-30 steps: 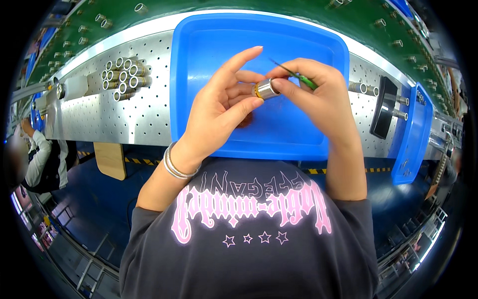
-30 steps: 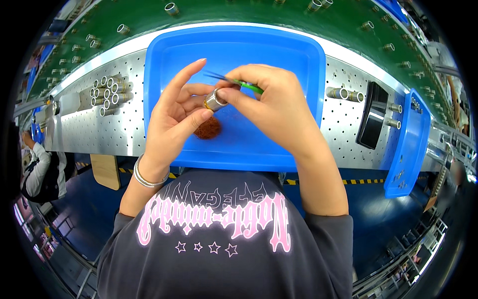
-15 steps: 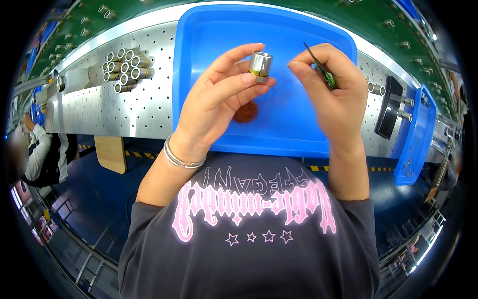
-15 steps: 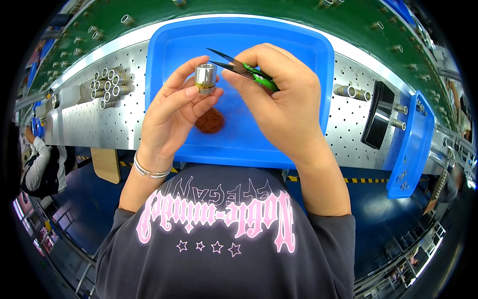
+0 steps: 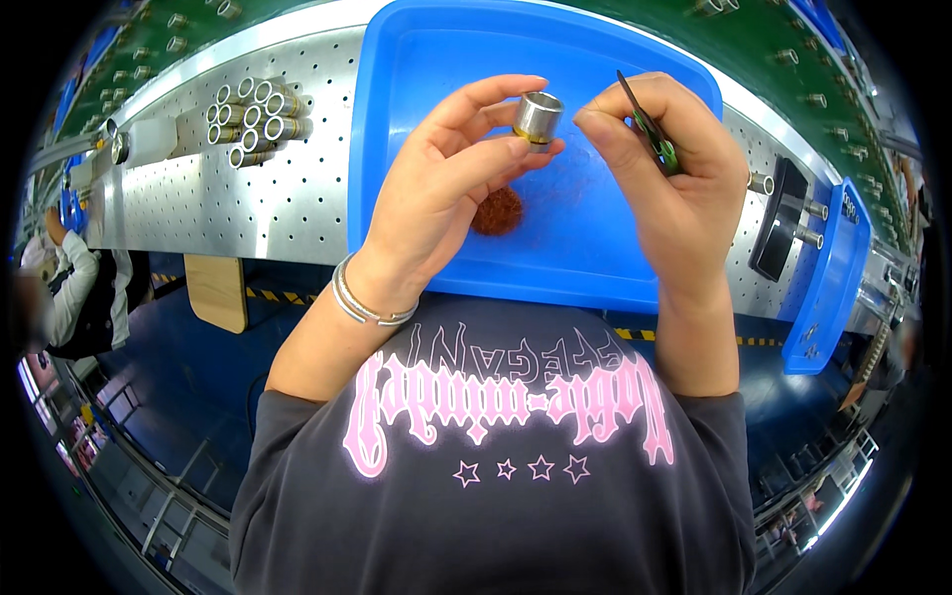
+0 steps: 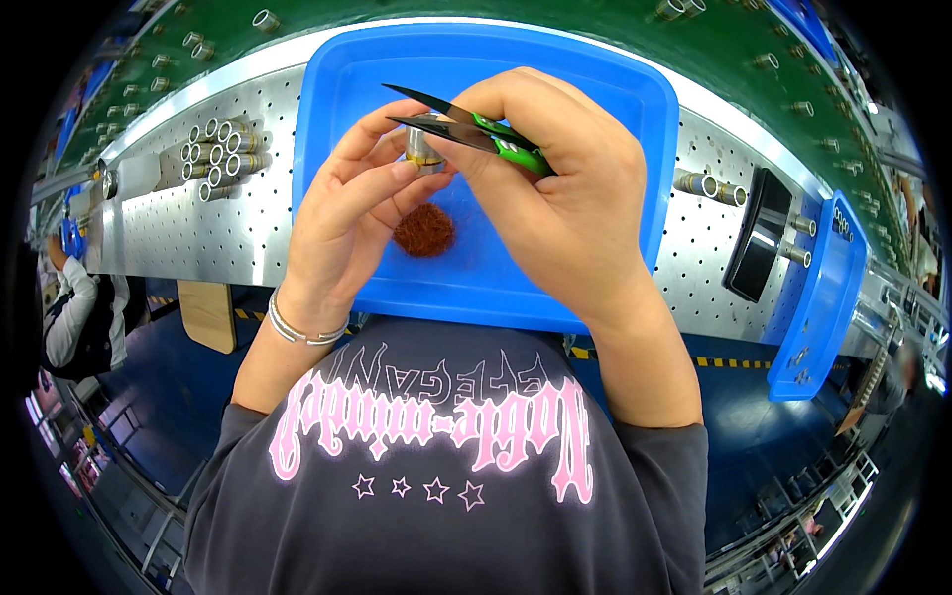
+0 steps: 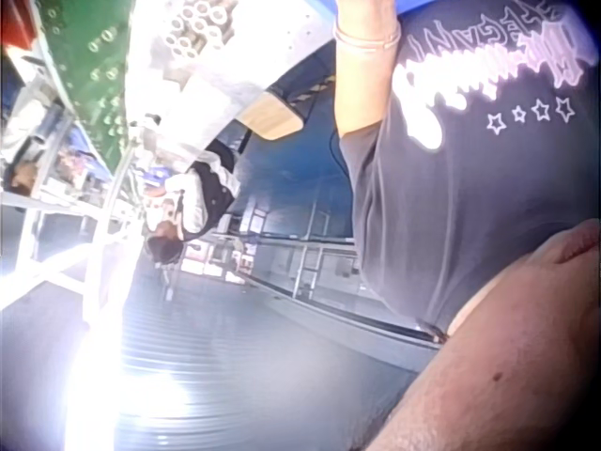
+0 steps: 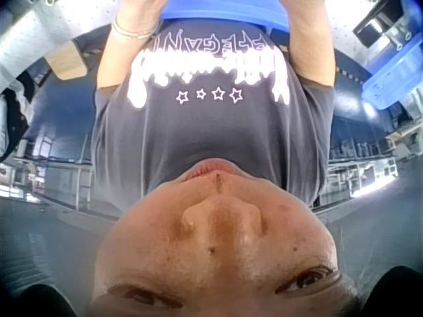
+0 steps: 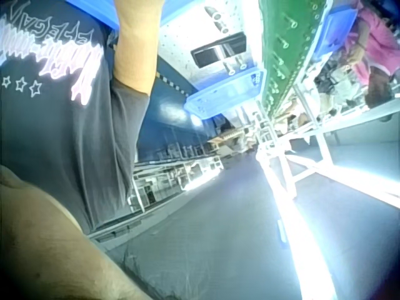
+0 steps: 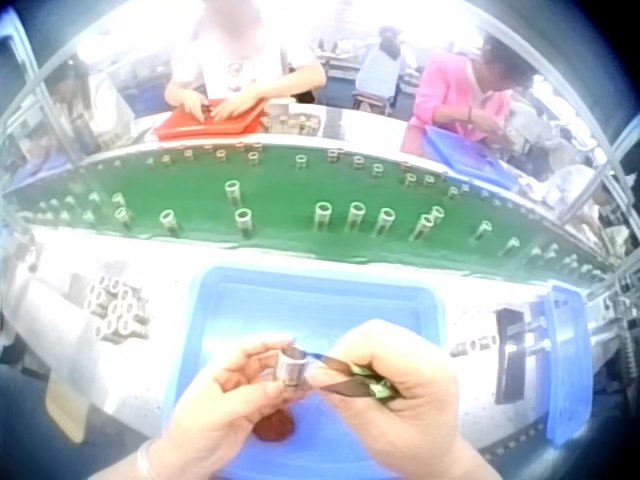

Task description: The person uses tweezers to pick up small reddish-brown granular material from a blue tray and places it into the center of small cylindrical metal parts. The person handles the parts one at a time, rotating them to ensure the material is placed correctly before setting them down.

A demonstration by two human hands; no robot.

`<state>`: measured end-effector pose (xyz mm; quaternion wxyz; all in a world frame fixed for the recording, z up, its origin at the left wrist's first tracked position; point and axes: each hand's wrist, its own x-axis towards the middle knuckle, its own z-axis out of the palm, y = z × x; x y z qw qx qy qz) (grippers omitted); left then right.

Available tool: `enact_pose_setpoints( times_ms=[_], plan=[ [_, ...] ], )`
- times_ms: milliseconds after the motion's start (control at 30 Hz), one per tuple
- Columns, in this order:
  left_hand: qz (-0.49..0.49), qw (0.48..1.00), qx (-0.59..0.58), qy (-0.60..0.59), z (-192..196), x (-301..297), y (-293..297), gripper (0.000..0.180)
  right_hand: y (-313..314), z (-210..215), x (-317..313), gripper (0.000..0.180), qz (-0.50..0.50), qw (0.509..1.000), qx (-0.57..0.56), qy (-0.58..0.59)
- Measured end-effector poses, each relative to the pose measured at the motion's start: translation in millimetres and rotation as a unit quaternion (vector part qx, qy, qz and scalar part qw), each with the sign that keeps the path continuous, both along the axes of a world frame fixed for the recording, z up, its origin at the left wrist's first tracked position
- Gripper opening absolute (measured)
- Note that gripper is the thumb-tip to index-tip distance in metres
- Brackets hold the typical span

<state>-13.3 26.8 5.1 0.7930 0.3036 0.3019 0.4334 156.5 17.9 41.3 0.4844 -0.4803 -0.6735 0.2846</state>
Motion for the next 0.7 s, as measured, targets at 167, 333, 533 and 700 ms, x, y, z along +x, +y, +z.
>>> enact_pose_setpoints(
  times_ms=[167, 333, 533, 700],
  plan=[
    [0.013, 0.999, 0.019, 0.031, -1.4, 1.9, -1.8, 0.039, 1.2, 3.3, -2.0, 0.004, 0.021, 1.0, 0.008, -0.019],
    [-0.005, 0.996, 0.05, 0.069, -9.0, 0.3, -3.5, 0.037, 3.8, 1.2, -4.7, 0.003, 0.018, 1.0, 0.012, 0.001],
    [0.004, 0.998, 0.044, 0.055, -7.3, 2.9, -4.3, 0.04, 5.3, -2.9, -3.5, 0.005, -0.015, 1.0, 0.009, 0.019],
    [0.0, 0.998, 0.036, 0.046, -9.2, 1.8, -4.3, 0.04, 5.6, -2.7, -2.2, 0.006, -0.009, 1.0, 0.011, 0.005]
  ],
)
